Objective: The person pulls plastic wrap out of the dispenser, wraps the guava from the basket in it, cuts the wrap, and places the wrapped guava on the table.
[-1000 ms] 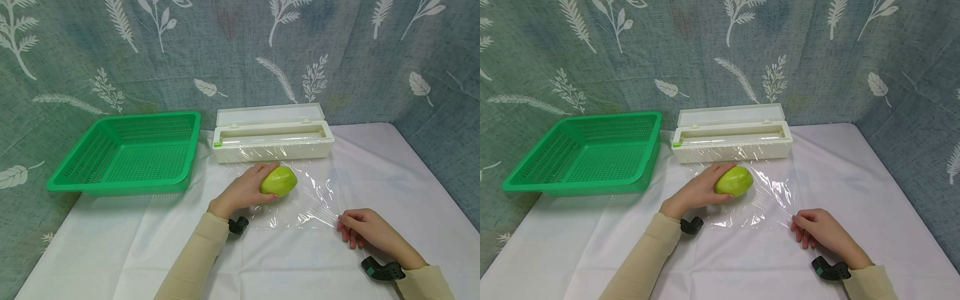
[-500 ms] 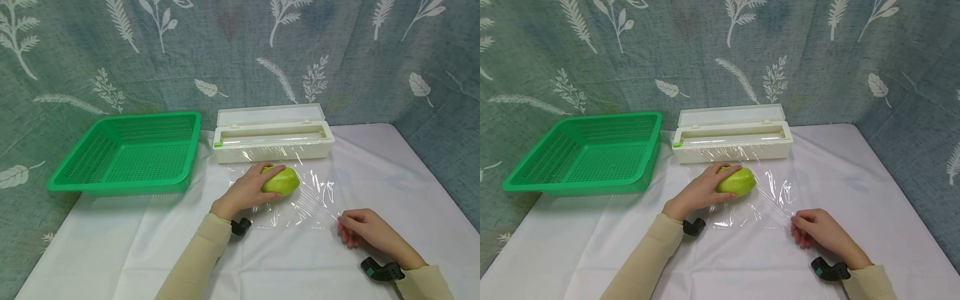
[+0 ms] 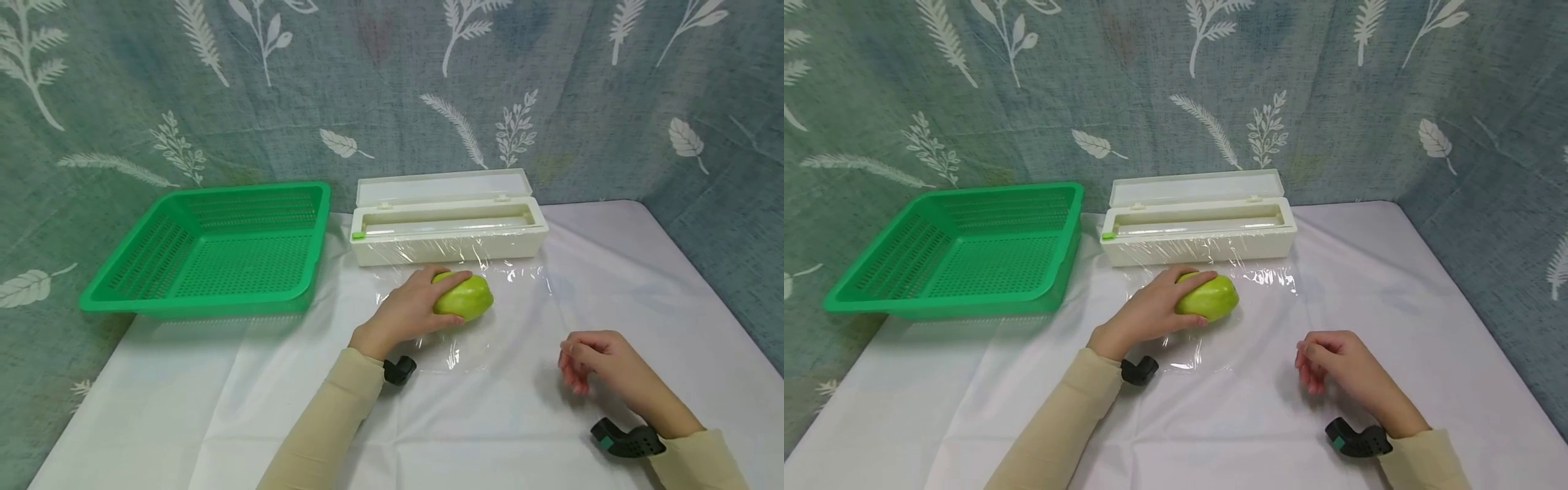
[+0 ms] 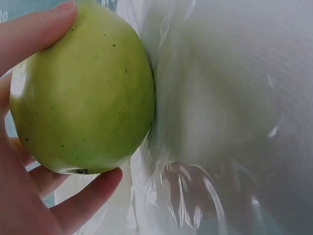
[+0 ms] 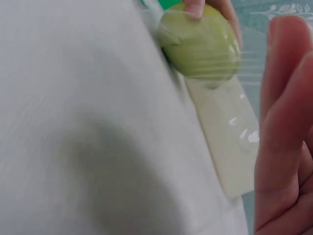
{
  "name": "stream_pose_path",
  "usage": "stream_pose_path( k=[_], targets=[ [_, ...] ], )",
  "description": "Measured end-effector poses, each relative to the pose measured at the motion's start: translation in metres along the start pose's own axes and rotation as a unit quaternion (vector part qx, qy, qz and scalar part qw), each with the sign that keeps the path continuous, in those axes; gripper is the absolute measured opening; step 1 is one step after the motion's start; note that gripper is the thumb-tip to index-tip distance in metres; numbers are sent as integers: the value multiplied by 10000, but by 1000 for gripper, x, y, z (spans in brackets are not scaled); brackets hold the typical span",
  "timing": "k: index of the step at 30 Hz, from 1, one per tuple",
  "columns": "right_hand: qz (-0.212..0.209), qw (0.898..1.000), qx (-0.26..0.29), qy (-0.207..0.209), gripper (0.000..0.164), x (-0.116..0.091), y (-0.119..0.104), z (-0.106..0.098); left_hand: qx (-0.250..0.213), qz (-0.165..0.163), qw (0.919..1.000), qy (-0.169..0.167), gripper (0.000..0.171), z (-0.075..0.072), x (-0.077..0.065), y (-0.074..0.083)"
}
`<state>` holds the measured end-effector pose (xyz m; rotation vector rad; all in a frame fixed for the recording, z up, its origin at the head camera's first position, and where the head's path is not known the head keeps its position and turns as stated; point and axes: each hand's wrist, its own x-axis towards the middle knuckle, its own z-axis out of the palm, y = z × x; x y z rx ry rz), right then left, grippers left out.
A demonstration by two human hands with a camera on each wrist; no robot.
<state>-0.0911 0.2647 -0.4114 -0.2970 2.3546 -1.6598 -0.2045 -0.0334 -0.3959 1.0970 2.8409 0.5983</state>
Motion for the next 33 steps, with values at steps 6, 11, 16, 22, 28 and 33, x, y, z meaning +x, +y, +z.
stream_pose_path(
  k=[6,11,16,22,28,33],
  targets=[
    [-145,9998,66,84,27,3,-11,0,-16,-97,9999,-41,70,1,0,2],
    [-200,9996,69,171,28,8,-22,0,-48,-96,9999,-40,70,3,-2,3],
    [-336,9986,313,247,30,16,-35,2,-76,-55,10000,-9,70,4,-2,3],
    [-758,9909,1106,115,32,33,-50,7,-105,-9,9999,24,68,7,-3,2],
    [-944,9749,2018,48,30,56,-63,15,-185,-66,9998,-24,68,6,-3,2],
    [-774,9674,2401,208,30,74,-73,25,-237,4,9997,-3,68,6,-2,3]
  ],
)
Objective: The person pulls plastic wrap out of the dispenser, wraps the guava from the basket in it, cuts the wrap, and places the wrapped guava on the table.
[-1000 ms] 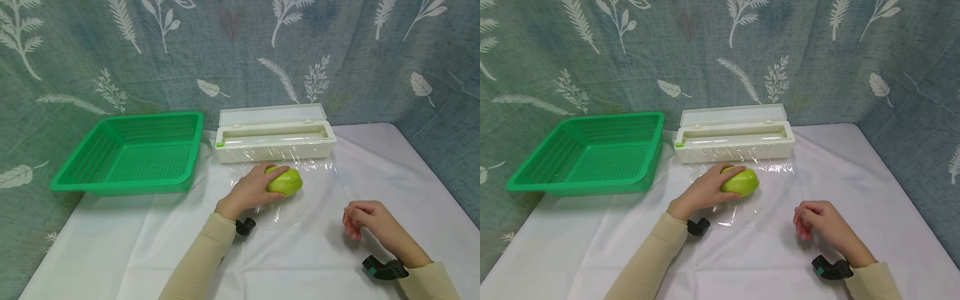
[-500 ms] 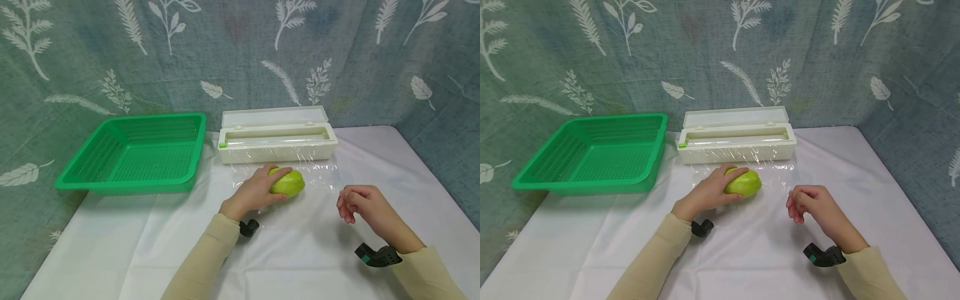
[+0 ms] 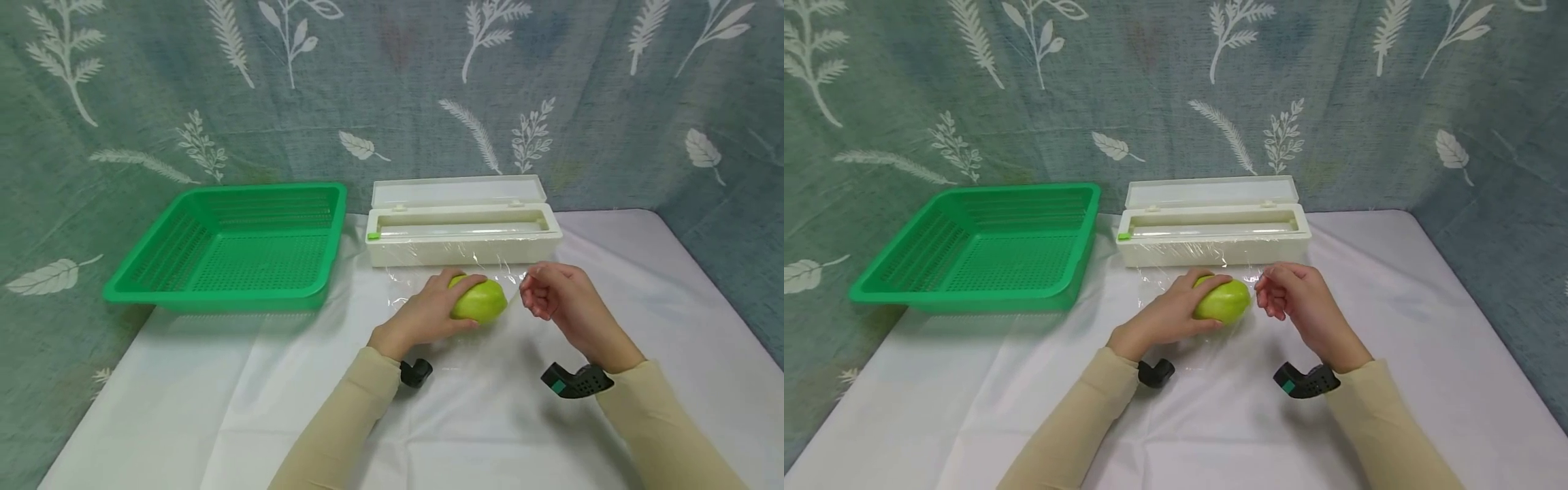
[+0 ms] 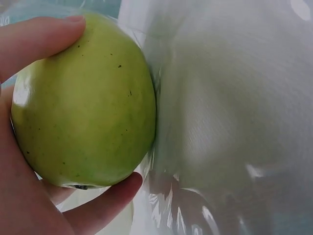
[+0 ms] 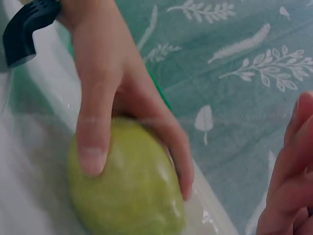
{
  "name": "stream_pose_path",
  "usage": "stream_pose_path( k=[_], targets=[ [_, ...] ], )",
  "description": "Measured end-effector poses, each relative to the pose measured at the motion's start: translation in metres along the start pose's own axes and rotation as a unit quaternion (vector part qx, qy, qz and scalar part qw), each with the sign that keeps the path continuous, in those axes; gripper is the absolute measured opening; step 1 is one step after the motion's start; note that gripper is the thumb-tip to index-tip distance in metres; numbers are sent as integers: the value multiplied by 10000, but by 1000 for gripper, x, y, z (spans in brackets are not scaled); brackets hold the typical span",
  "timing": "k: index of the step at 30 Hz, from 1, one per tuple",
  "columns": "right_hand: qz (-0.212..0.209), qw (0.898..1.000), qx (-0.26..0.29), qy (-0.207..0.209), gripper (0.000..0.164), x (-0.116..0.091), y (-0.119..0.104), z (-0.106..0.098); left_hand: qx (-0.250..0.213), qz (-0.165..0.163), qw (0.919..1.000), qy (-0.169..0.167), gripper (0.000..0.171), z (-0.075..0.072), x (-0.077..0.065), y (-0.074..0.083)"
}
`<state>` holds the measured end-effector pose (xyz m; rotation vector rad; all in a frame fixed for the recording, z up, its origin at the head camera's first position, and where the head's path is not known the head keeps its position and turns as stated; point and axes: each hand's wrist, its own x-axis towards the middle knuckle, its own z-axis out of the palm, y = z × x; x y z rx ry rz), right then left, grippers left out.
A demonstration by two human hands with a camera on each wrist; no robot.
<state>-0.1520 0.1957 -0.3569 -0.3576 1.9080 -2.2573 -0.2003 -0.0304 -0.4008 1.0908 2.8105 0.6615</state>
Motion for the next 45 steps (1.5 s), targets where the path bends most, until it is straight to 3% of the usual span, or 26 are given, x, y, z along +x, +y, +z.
stream_pose_path(
  k=[9,23,28,33,36,42,45],
  targets=[
    [123,9944,921,502,26,33,10,9,-356,115,9992,121,69,7,9,-4],
    [116,9919,959,830,26,65,37,13,-837,251,9961,-70,73,9,7,-6],
    [93,9911,950,929,25,70,48,12,-800,370,9961,-49,76,6,7,-5],
    [-83,9916,927,903,23,78,53,16,-751,223,9969,29,80,-2,3,-7],
    [-191,9924,774,933,24,78,56,18,-849,129,9963,35,81,-2,1,-9],
    [-538,9918,-383,1093,29,77,57,22,-1084,64,9941,11,82,0,3,-12],
    [-722,9895,-686,1048,29,75,56,23,-1137,84,9935,-43,83,1,5,-13]
  ],
)
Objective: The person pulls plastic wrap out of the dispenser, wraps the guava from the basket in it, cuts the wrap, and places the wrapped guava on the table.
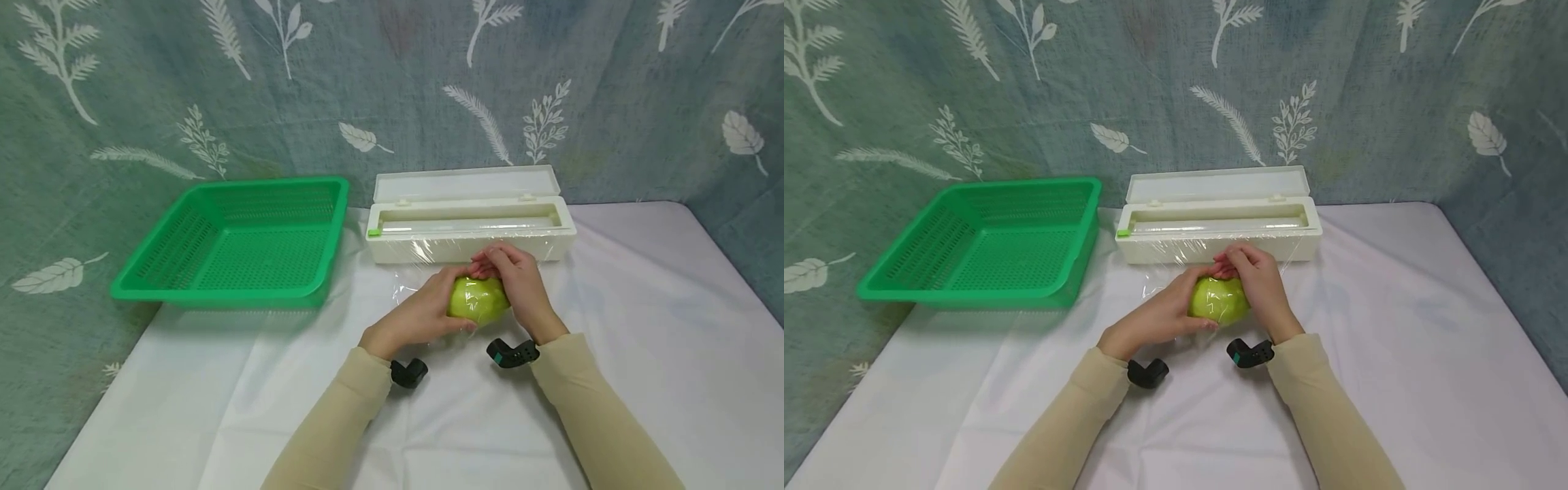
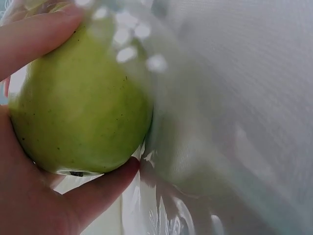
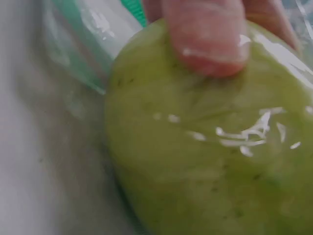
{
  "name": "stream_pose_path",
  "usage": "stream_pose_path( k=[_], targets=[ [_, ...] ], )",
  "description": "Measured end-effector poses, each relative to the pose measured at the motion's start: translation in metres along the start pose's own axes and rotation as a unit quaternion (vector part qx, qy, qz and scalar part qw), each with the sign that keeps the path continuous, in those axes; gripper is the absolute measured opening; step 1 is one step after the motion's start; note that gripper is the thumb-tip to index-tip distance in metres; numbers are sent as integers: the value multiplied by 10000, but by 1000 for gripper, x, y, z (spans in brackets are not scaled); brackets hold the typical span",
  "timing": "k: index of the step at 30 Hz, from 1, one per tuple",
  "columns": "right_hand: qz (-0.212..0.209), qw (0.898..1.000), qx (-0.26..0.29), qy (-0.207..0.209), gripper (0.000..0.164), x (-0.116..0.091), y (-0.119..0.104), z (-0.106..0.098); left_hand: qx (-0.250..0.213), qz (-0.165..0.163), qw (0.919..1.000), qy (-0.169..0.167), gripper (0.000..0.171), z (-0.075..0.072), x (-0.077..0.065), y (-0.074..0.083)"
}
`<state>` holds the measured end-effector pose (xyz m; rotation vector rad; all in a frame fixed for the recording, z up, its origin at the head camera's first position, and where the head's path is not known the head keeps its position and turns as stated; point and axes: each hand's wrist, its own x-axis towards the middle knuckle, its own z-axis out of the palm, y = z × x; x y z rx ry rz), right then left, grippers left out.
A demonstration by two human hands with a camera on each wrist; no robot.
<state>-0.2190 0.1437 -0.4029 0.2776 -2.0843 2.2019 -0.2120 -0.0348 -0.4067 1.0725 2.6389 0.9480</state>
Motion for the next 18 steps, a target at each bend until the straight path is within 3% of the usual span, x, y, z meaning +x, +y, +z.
stream_pose_path(
  k=[7,12,18],
  targets=[
    [-251,9984,-511,1,34,-2,3,3,-131,67,9999,3,83,-4,1,1],
    [-384,9969,-681,14,30,-2,5,4,-228,34,9997,-6,95,-4,4,0],
    [-492,9887,-1418,-26,29,-3,9,8,-462,289,9984,147,99,-3,6,-4]
  ],
)
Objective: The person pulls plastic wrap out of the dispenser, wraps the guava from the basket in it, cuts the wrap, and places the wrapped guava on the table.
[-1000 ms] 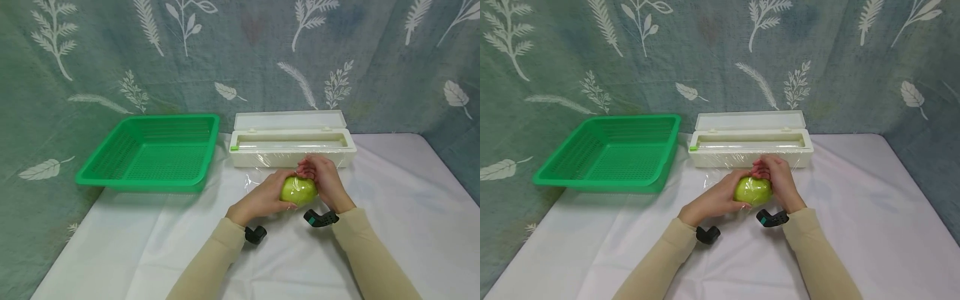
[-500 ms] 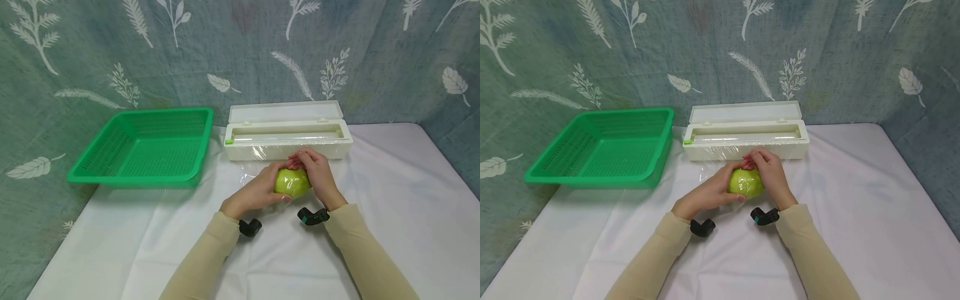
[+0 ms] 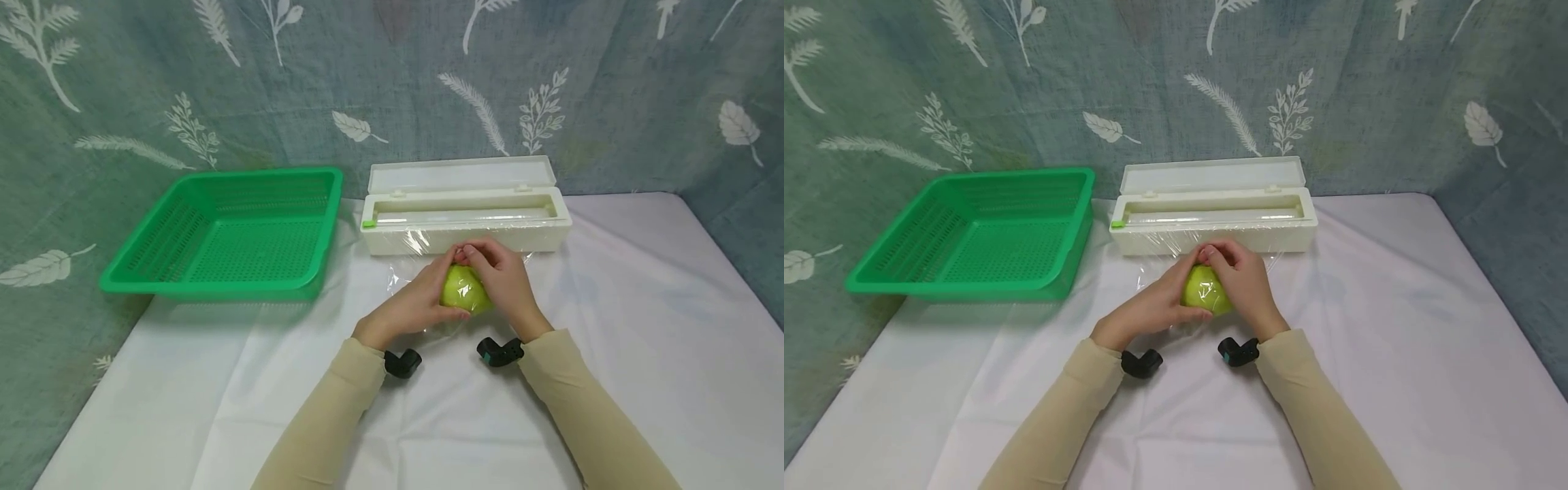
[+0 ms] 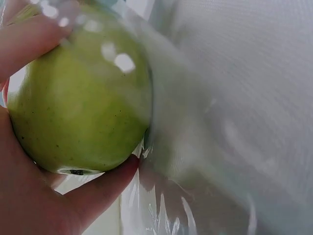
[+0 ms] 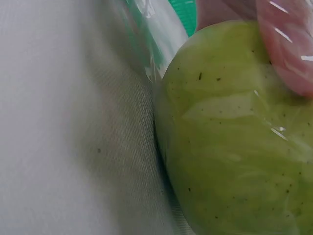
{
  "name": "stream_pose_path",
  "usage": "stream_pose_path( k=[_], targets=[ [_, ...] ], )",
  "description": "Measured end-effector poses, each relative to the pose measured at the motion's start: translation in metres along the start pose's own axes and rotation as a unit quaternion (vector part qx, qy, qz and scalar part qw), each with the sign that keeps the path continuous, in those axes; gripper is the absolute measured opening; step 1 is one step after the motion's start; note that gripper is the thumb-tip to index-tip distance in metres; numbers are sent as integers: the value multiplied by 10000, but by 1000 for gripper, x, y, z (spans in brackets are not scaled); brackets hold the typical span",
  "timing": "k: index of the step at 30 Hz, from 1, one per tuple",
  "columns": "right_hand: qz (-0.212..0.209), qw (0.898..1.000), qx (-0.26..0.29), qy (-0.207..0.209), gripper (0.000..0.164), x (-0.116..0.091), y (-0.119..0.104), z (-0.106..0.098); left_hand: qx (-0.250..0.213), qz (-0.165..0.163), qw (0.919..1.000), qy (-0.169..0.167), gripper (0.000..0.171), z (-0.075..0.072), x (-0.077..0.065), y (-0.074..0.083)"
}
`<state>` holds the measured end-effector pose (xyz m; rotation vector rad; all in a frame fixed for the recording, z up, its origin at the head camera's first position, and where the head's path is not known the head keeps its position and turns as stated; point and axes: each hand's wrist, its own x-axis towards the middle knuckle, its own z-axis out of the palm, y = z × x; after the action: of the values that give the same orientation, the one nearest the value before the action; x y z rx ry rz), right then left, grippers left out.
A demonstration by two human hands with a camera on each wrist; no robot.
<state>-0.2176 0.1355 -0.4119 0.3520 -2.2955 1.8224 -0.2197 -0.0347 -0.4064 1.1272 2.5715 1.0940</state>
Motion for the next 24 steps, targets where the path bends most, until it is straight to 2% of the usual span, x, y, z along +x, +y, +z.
stream_pose_path(
  k=[4,8,15,20,24],
  targets=[
    [147,9989,-447,-91,29,0,7,-1,206,-78,9998,-39,103,-1,-2,2],
    [212,9983,-535,-113,25,0,12,-2,642,-288,9973,-195,106,0,-3,5],
    [259,9967,-768,-17,24,2,10,-2,818,-251,9962,-145,104,-2,-3,8],
    [-225,9898,-1297,546,20,2,6,-2,920,-283,9951,-212,92,-1,-4,7],
    [-547,9859,-1171,1060,17,3,3,-5,931,-283,9950,-216,83,-1,-5,5]
  ],
)
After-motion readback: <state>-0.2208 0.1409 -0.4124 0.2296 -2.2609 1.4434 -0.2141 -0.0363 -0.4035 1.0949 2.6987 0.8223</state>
